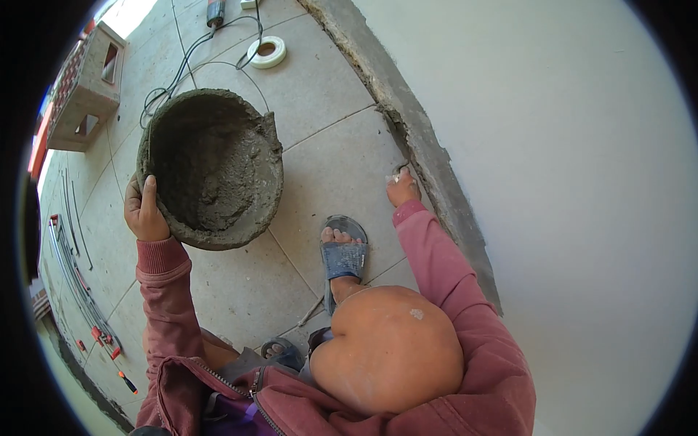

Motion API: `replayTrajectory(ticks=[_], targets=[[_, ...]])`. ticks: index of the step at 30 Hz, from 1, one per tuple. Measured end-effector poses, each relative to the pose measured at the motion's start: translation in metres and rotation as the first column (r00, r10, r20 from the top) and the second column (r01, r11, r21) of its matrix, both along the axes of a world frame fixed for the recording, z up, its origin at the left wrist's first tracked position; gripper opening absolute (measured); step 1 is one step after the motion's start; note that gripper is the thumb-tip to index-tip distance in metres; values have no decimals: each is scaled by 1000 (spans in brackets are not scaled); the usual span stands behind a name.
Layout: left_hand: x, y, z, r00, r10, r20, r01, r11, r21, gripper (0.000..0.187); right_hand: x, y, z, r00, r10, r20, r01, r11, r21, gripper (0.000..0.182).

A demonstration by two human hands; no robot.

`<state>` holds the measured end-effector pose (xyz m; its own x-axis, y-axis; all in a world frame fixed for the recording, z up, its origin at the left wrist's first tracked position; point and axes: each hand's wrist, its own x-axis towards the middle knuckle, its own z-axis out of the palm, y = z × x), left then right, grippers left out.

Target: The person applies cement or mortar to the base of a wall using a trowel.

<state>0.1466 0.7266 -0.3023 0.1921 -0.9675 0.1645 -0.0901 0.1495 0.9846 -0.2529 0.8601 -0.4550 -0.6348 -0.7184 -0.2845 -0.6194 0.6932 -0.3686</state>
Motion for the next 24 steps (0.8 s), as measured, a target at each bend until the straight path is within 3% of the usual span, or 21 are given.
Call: replayTrajectory(ticks=[2, 4, 8, 11, 14, 16, 17, 19, 20, 22, 24], targets=[[-2, 0, 1, 1000, -2, 9, 2, 1000, 3, 22, -2, -9, -3, 1000, -11, -16, 11, 1000, -7, 33], [-2, -1, 3, 999, -2, 42, 1, 1000, 7, 21, 0, -14, -4, 998, -45, 53, 51, 990, -133, 34], [-8, -2, 4, 997, -6, 81, 7, 1000, -7, 19, 7, -7, 15, 996, -69, 57, 76, 987, -141, 34], [-4, -2, 1, 994, -31, 100, 34, 999, -37, 24, 16, 15, 22, 999, -46, -22, 40, 974, -222, 34], [-10, -2, 3, 999, -1, 54, 4, 999, -49, 18, 19, 50, 25, 998, -29, -60, 16, 978, -206, 33], [-8, -1, 2, 999, 6, 54, -4, 999, -41, 18, 11, 69, 28, 997, 72, -35, -71, 997, 35, 33], [-8, 0, 1, 998, 17, 63, -15, 999, -32, 18, -2, 73, 18, 996, 73, -42, -71, 997, 41, 33], [-8, 0, 4, 998, 7, 65, -6, 1000, -8, 18, -27, 82, -9, 981, -107, 164, 108, 994, 2, 32], [-8, 2, 5, 997, -5, 74, 5, 1000, 7, 19, -26, 80, 4, 979, -118, 163, 118, 993, 14, 32], [-10, 0, 6, 997, -9, 73, 9, 1000, -7, 19, -18, 63, 45, 827, -282, 487, 301, 953, 40, 22], [-12, 0, 6, 998, 5, 63, -1, 998, -70, 20, -12, 79, 41, 859, -218, 463, 271, 961, -49, 20]])
